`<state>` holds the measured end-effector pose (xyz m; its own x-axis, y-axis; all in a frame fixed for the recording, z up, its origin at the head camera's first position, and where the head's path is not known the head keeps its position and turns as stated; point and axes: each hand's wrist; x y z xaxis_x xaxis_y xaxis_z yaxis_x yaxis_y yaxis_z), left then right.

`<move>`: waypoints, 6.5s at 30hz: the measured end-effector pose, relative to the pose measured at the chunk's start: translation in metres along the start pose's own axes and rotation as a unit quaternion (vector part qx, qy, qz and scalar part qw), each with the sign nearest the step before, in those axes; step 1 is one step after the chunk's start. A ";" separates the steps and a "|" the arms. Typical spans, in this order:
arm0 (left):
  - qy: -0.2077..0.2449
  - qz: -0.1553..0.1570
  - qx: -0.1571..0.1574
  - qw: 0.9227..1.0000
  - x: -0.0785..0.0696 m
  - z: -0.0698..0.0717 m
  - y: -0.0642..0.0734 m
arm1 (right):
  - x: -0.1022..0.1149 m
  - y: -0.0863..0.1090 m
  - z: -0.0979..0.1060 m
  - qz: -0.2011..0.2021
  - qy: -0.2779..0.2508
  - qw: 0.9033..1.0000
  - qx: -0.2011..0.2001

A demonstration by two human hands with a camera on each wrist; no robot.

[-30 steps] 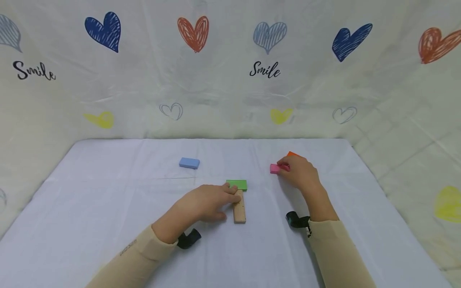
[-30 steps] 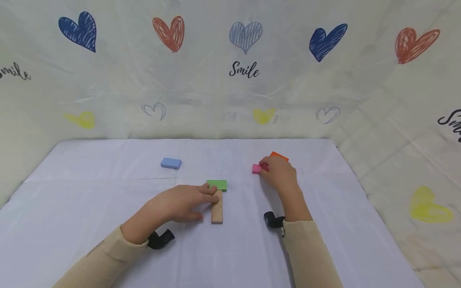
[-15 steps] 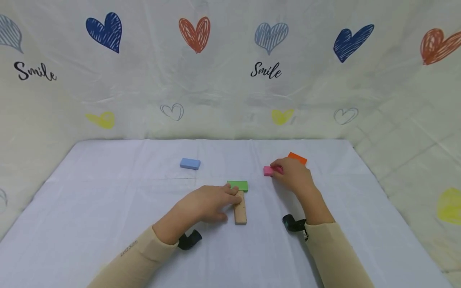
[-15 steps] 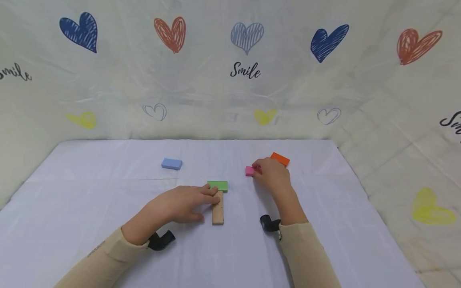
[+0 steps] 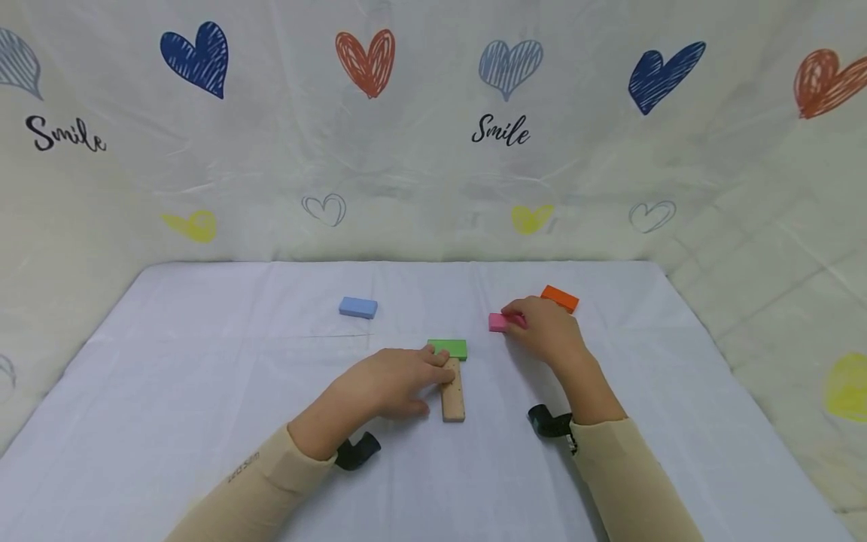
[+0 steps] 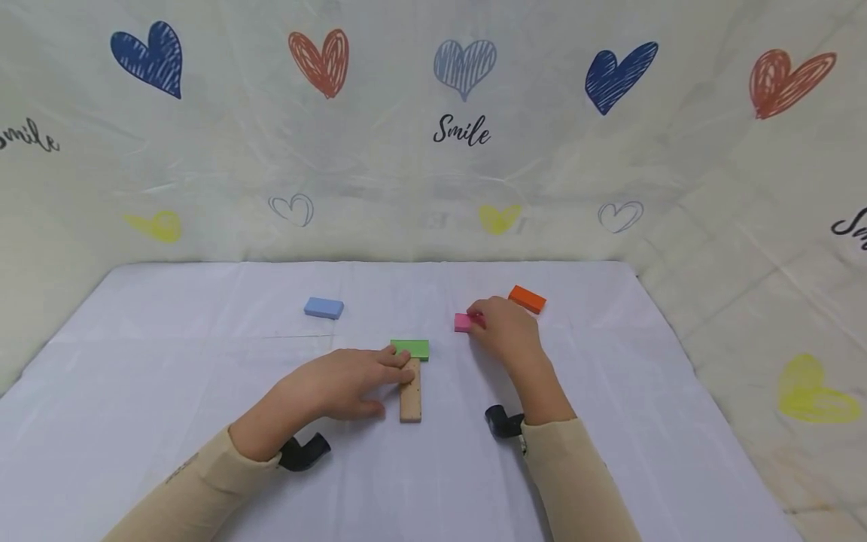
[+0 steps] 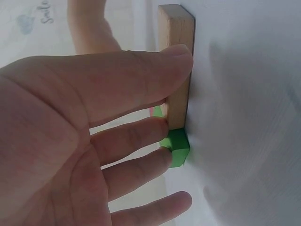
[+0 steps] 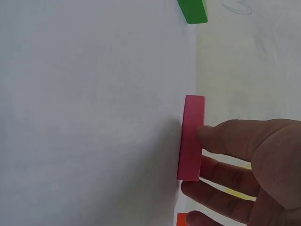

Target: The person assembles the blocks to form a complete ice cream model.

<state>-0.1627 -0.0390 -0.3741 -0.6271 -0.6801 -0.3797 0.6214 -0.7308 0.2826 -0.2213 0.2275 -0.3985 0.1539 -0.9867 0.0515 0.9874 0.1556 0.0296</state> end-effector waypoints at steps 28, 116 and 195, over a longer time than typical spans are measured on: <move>-0.005 -0.003 -0.015 1.000 0.000 -0.001 0.000 | 0.023 0.003 0.001 0.034 0.010 0.999 -0.006; -0.012 -0.018 -0.017 1.000 0.003 0.000 0.001 | 0.066 0.015 0.001 0.146 0.040 0.988 -0.025; -0.010 -0.007 -0.004 1.000 0.002 0.001 -0.001 | 0.076 0.022 -0.004 0.178 0.043 0.982 -0.043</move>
<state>-0.1648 -0.0402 -0.3742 -0.6441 -0.6716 -0.3663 0.6171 -0.7391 0.2700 -0.1879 0.1553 -0.3978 0.4889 -0.8713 -0.0421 0.8693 0.4907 -0.0599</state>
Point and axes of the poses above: each hand's wrist, its own y-axis away from the middle knuckle, its own z-axis out of the back of the hand, x = y × z, and after that the axes turned 13 degrees about y, right-handed
